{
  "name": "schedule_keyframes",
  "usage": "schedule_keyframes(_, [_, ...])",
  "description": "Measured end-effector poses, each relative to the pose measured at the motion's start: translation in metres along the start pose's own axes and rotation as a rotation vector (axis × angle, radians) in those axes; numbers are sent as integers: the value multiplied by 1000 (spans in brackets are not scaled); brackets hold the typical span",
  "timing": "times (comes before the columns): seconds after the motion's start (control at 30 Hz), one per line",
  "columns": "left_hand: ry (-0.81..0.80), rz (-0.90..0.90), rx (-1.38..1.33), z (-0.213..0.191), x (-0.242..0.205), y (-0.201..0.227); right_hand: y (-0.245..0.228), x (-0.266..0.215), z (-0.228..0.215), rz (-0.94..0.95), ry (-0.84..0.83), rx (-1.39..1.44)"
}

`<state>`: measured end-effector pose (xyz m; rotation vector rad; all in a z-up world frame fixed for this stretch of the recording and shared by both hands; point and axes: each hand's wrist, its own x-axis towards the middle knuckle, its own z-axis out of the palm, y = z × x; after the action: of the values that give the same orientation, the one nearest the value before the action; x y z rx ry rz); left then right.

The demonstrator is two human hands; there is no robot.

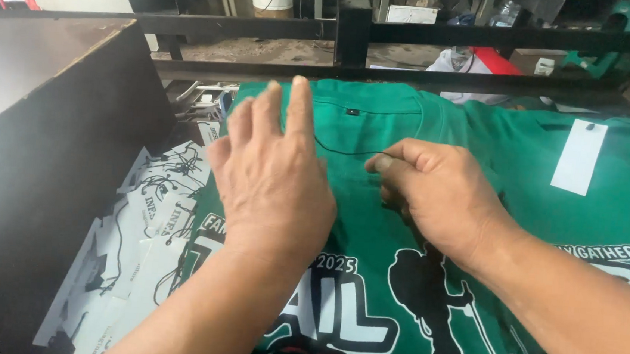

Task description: The person attaches a white tag to the collar of a green t-shirt using a black plastic fastener. They then smooth the shirt and repeat the process on a second green t-shirt.

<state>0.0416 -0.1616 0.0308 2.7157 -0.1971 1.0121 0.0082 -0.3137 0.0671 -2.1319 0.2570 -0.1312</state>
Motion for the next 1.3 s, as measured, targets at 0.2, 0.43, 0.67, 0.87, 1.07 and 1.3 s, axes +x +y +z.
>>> schedule_keyframes(0.2, [-395, -12, -146, -14, 7, 0, 7, -1, -2, -43, 14, 71])
schedule_keyframes(0.43, [-157, -115, -9, -5, 32, -15, 12, 10, -4, 17, 34, 162])
schedule_keyframes(0.67, [-180, 284, -431, 12, 0, 39, 38, 22, -3, -252, -16, 176])
schedule_keyframes(0.87, [-196, 230, -436, 35, -3, 29, 24, 12, -6, -138, -11, 175])
schedule_keyframes(1.07, [-419, -220, -542, 10, 17, 34, 36, 11, -2, -260, 243, 99])
schedule_keyframes(1.3, [-758, -431, -306, 17, 61, 50, -2, -50, 1, 65, -219, 328])
